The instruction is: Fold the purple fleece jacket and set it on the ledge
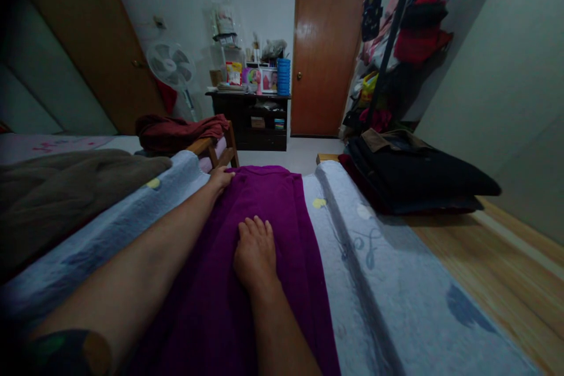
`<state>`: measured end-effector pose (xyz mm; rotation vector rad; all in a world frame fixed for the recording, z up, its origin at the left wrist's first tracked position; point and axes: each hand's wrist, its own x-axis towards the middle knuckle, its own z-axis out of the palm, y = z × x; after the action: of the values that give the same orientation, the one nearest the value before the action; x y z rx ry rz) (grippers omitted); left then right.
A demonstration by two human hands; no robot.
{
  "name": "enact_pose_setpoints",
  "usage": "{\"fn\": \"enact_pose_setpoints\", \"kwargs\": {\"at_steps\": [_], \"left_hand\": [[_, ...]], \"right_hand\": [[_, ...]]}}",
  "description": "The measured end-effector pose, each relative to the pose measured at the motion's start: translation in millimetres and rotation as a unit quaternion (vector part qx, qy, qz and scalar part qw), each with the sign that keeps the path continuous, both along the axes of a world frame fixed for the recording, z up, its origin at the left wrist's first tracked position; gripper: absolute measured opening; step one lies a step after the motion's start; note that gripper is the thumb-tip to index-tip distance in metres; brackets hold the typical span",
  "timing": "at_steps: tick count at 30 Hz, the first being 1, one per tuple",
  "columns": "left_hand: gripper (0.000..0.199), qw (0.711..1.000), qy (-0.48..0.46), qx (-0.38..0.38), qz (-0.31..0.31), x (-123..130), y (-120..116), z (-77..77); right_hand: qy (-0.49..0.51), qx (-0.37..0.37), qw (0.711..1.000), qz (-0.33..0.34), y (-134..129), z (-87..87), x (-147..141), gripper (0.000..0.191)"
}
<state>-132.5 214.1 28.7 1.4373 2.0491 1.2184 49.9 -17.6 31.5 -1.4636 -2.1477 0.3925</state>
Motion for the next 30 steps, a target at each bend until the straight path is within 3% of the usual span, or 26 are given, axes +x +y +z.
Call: {"fn": "enact_pose_setpoints", "kwargs": {"at_steps": [8, 12, 14, 16, 20, 25, 30], "left_hand": [[0.027, 0.995, 0.092, -0.024, 0.004, 4, -7, -7.2], [0.042, 0.987, 0.152, -0.033, 0.031, 4, -19, -2.2], [0.039, 0.979, 0.202, -0.014, -0.021, 6, -28, 3.5], [0.034, 0.960, 0.251, -0.003, -0.121, 10, -39, 6.7], [0.033, 0.908, 0.311, -0.029, -0.278, 21, -62, -3.2], [0.053, 0.882, 0.357, -0.070, -0.299, 30, -74, -21.8], [0.060, 0.877, 0.370, -0.120, -0.283, 31, -66, -19.4]], "right_hand": [[-0.001, 0.009, 1.000, -0.004, 1, -0.5, -1, 0.043], [-0.002, 0.007, 1.000, -0.003, 0, 0.3, -1, 0.043], [-0.002, 0.007, 1.000, -0.003, 0, 0.0, -1, 0.043], [-0.003, 0.009, 1.000, -0.004, 0, -0.7, -1, 0.042], [-0.022, 0.008, 1.000, -0.007, 1, -0.9, -1, 0.043], [-0.021, 0.006, 1.000, -0.006, 0, 1.7, -1, 0.043], [-0.020, 0.001, 1.000, -0.003, 1, 2.1, 0, 0.044]]}}
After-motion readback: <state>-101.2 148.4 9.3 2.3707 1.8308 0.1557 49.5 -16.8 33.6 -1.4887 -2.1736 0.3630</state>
